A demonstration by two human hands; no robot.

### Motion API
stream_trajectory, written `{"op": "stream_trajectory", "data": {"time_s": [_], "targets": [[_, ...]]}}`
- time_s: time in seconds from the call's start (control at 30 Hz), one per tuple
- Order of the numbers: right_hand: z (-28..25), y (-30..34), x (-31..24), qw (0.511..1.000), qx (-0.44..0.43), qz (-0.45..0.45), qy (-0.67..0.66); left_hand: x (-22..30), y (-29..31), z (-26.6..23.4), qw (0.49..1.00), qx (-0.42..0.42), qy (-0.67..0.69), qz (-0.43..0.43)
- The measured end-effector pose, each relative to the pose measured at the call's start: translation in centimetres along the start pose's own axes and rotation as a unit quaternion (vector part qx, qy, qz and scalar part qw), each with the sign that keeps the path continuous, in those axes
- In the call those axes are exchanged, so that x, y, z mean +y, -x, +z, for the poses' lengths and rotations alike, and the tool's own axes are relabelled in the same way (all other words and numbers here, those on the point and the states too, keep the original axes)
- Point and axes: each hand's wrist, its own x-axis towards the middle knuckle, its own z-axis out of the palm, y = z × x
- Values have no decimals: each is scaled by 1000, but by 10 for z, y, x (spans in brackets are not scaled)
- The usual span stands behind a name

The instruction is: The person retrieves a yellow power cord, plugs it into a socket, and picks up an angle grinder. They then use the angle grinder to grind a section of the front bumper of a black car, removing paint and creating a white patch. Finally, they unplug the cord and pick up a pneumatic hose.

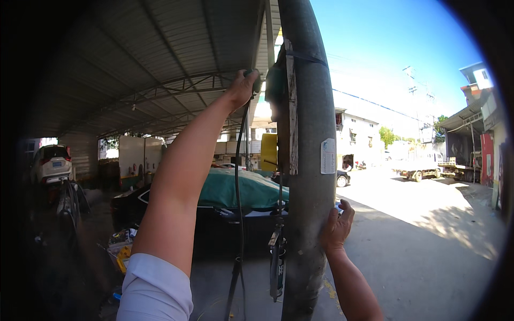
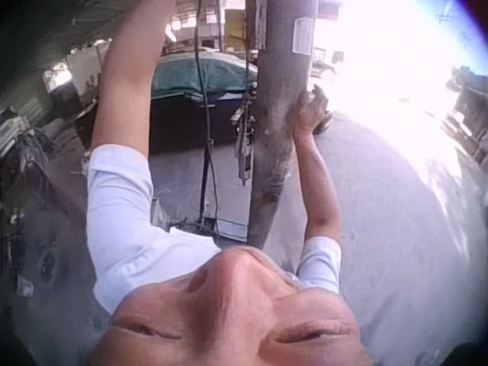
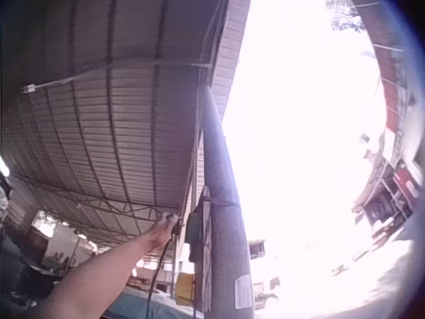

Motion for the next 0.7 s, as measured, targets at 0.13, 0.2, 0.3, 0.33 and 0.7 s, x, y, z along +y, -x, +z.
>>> {"op": "stream_trajectory", "data": {"time_s": [0.13,0.2,0.3,0.33,0.7], "targets": [[1,1,0,998,3,26,-61,-7,-13,4,999,-7,-9,37],[1,1,1,998,11,20,-64,-10,-15,0,999,-34,3,36],[2,3,1,996,1,43,-75,-13,-8,4,996,-24,-65,51],[2,4,1,992,-7,74,-97,-13,-6,8,994,-24,-90,55],[1,4,6,997,-34,66,-38,-14,-21,28,999,-28,-6,26]]}}
